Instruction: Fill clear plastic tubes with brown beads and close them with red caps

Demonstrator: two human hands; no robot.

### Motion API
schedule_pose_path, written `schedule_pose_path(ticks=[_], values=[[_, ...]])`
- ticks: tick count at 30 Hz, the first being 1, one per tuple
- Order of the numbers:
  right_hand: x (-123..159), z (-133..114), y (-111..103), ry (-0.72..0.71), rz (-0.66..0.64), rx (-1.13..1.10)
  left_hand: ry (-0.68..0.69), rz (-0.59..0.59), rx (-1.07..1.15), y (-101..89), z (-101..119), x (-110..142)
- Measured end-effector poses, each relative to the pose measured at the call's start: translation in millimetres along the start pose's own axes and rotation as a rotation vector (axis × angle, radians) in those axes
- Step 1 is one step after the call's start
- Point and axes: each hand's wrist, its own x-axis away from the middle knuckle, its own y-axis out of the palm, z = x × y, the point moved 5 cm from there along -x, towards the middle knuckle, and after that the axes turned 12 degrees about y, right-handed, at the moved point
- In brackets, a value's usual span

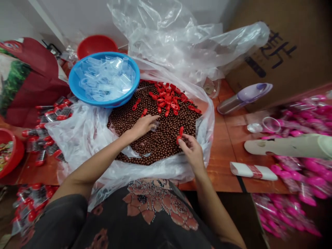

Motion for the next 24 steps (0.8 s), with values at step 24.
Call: schedule_pose_path(ticks=[24], values=[[4,14,4,0.212,-0.038,-0.369,-0.286,0.328,0.832,71.1,-10,-62]])
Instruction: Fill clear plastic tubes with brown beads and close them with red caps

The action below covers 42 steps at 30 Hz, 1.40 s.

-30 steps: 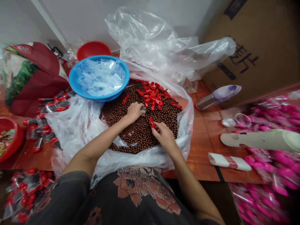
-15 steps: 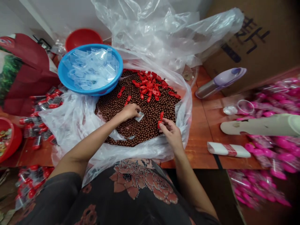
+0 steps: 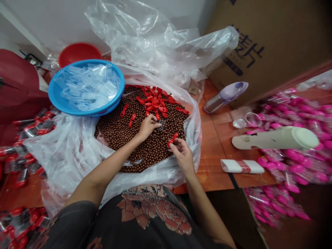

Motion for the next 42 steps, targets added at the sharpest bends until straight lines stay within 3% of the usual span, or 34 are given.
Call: schedule_pose_path(ticks=[9,16,20,25,32,42], values=[[1,-7,-1,-0.054,0.067,-0.062,0.024,0.032,0.171,-1.6,5,7],[-8,-40,3,-0.125,-0.013,-0.012,0.198,-0.061,0.220,-6.5,39,30],[-7,-60,11,-0.141,-0.072,-0.163,0.050,-0.083,0.473,-7.1,60,57],[3,-75,17,-0.210,-0.040,-0.164,-0.060,-0.098,0.680,-11.4,81,85],[13,-87,25,-0.284,-0.023,-0.184,-0.050,-0.108,0.674,-17.6,80,107],[17,-73,49,-0.255,-0.015,-0.108,-0.066,-0.064,0.709,-21.4,78,116]])
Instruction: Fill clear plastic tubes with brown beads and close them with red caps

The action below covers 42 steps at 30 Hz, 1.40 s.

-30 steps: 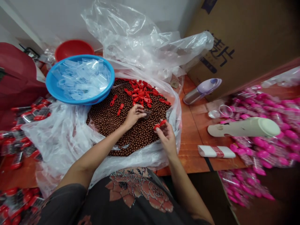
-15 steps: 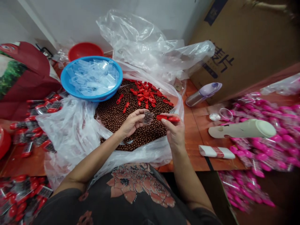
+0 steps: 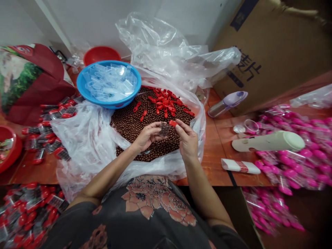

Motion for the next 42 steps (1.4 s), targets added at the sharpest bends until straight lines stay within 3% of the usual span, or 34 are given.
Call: schedule_pose_path(ticks=[14,22,27,32,37,42], values=[[17,-24,5,-0.268,-0.081,0.298,0.134,-0.104,-0.226,-2.0,1,8],[5,-3,-2,0.030,-0.199,0.081,0.096,-0.081,-0.195,-9.6,0,10],[5,-6,0,0.055,-0.238,0.046,0.101,-0.076,-0.185,-12.6,1,12],[4,-5,0,0.086,-0.271,0.088,0.006,-0.037,-0.027,-15.0,0,12],[2,-11,2,-0.079,-0.183,0.284,-0.051,0.022,0.099,-17.7,-2,13],[5,-20,14,-0.247,-0.135,0.472,-0.078,0.038,0.054,-22.3,-5,14]])
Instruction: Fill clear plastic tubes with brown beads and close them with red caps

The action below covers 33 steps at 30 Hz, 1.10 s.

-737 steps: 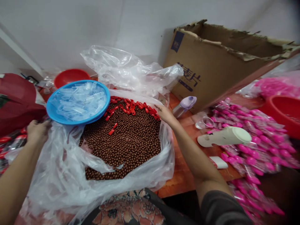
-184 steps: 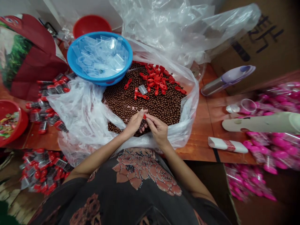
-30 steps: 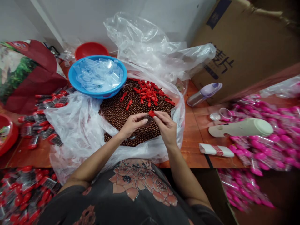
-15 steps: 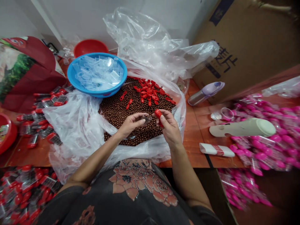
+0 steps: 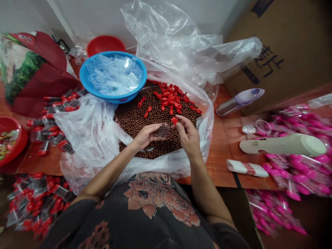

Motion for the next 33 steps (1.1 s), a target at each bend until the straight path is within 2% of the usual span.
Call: schedule_pose_path(ticks=[3,6,11,16,19,24,26,33], values=[[0,-9,7,-0.125,-0.007,0.156,-0.012,0.002,-0.039,-4.2,-2,0],[0,-12,12,-0.188,-0.041,0.250,-0.021,-0.022,-0.060,-5.9,-4,0],[3,-11,15,-0.217,-0.085,0.226,-0.003,-0.018,-0.094,-3.6,-5,0],[11,-9,16,-0.250,-0.063,0.239,0.112,0.026,-0.138,3.1,-3,2],[16,-6,17,-0.209,-0.024,0.219,0.150,0.034,-0.182,5.3,-4,5],[22,1,18,-0.058,0.087,0.038,0.193,0.048,-0.257,5.8,-6,7],[23,3,19,-0.052,0.096,0.017,0.209,0.064,-0.281,5.5,-5,8],[24,16,29,-0.274,-0.056,0.251,0.216,0.112,-0.264,1.3,-6,9]])
